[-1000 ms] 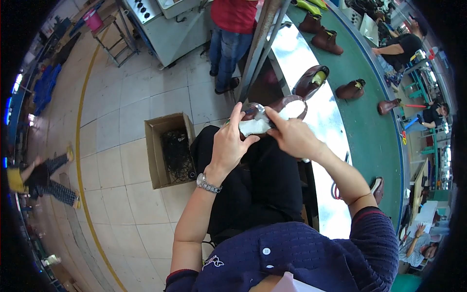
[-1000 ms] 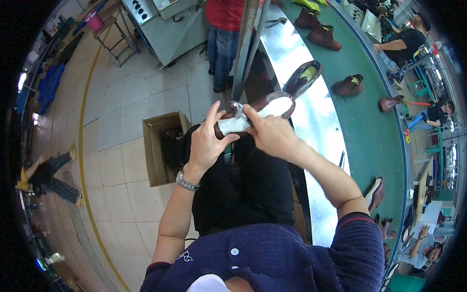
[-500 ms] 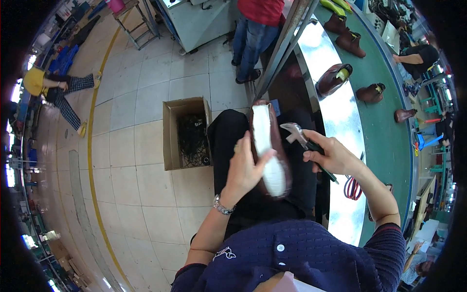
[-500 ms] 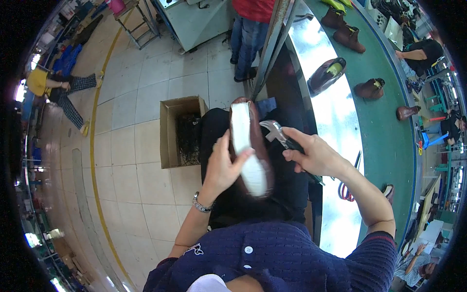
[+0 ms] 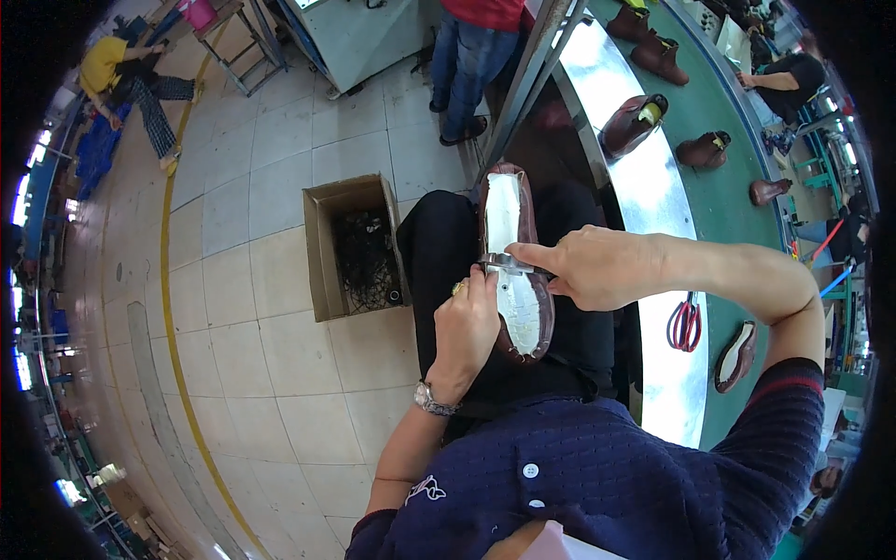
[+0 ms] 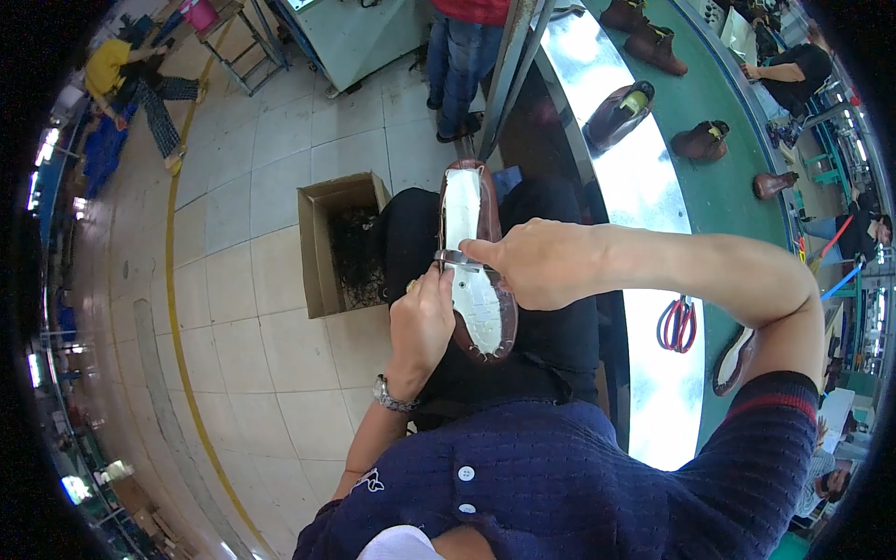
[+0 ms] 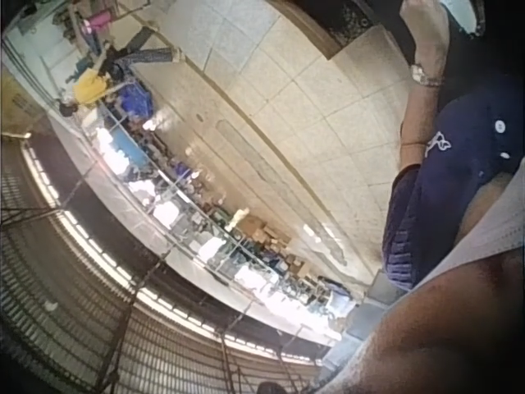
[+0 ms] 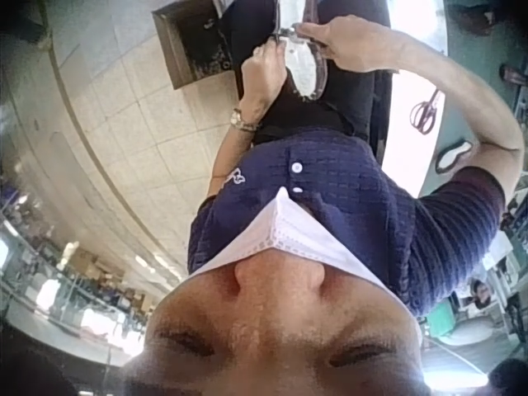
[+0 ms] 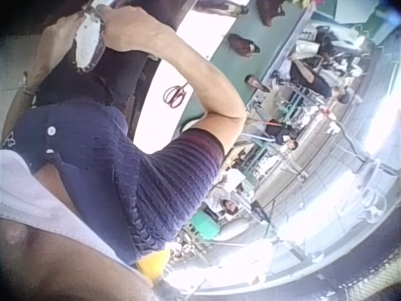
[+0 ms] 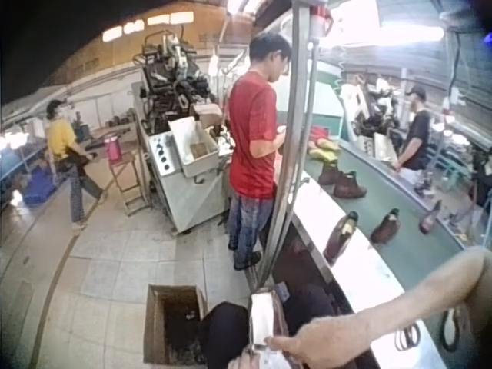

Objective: Assembling and trimming shoe components on a last using pliers and scissors at a factory workstation.

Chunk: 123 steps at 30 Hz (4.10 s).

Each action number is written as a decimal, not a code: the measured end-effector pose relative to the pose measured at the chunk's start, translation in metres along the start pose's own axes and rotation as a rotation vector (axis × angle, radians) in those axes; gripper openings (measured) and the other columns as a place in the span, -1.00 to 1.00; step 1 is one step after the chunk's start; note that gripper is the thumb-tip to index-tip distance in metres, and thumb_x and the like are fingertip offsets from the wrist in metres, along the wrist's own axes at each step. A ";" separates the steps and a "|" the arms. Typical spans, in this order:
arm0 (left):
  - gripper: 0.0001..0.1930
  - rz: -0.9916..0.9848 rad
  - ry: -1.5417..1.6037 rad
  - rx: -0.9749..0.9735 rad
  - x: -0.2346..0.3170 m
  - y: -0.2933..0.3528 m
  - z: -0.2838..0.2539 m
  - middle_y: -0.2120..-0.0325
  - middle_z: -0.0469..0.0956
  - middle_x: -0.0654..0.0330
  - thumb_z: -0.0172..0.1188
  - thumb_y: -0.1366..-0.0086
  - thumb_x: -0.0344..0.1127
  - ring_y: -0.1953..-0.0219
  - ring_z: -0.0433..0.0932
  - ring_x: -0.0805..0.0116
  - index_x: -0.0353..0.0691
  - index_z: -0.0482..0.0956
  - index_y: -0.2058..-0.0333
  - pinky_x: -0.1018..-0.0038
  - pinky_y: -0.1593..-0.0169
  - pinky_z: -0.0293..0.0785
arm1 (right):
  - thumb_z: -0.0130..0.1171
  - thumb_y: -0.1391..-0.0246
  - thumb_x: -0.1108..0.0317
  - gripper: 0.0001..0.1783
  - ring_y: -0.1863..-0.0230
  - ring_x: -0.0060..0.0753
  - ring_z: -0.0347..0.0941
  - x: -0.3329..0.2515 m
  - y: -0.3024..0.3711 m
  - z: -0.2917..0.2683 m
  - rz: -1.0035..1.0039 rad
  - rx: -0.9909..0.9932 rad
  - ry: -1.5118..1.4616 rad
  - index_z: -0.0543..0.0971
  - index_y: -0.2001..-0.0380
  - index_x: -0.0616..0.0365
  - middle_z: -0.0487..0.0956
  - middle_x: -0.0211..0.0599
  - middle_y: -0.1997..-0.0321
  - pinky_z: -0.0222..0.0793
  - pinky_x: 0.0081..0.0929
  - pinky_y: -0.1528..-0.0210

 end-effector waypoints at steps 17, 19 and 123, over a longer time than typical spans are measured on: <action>-0.32 -0.838 1.706 -0.377 -0.033 -0.007 0.104 -0.18 0.30 0.20 0.07 -0.36 -0.14 -0.15 0.35 0.38 -0.06 -0.02 -0.36 0.40 -0.20 0.29 | 0.08 -0.18 0.35 -0.39 0.51 -0.10 0.60 0.027 0.015 0.008 -0.025 0.122 -0.078 0.20 -0.29 0.06 0.61 -0.01 0.49 0.55 -0.26 0.45; -0.32 -0.838 1.625 -0.407 -0.037 -0.008 0.104 -0.17 0.31 0.18 0.07 -0.36 -0.15 -0.14 0.35 0.39 -0.07 -0.02 -0.36 0.41 -0.18 0.31 | 0.09 -0.18 0.29 -0.45 0.49 0.01 0.59 0.009 0.017 -0.022 -0.064 -0.001 0.176 0.30 -0.23 0.12 0.60 0.01 0.52 0.55 -0.19 0.36; 0.51 -0.416 1.287 -0.603 -0.003 -0.010 0.091 -0.37 -0.08 0.09 0.55 0.20 -0.47 -0.39 -0.02 0.21 0.18 -0.71 -0.32 0.23 -0.37 -0.01 | 0.31 -0.03 0.39 -0.68 0.47 -0.59 0.47 0.110 0.050 0.096 -0.153 0.335 -1.534 0.52 0.14 0.25 0.64 -0.16 0.34 0.39 -0.60 0.36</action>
Point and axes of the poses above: each hand's wrist, its own y-axis away from the middle knuckle, its own z-axis out of the palm, x = y × z, the point moved 10 cm from there along -y, towards the middle knuckle
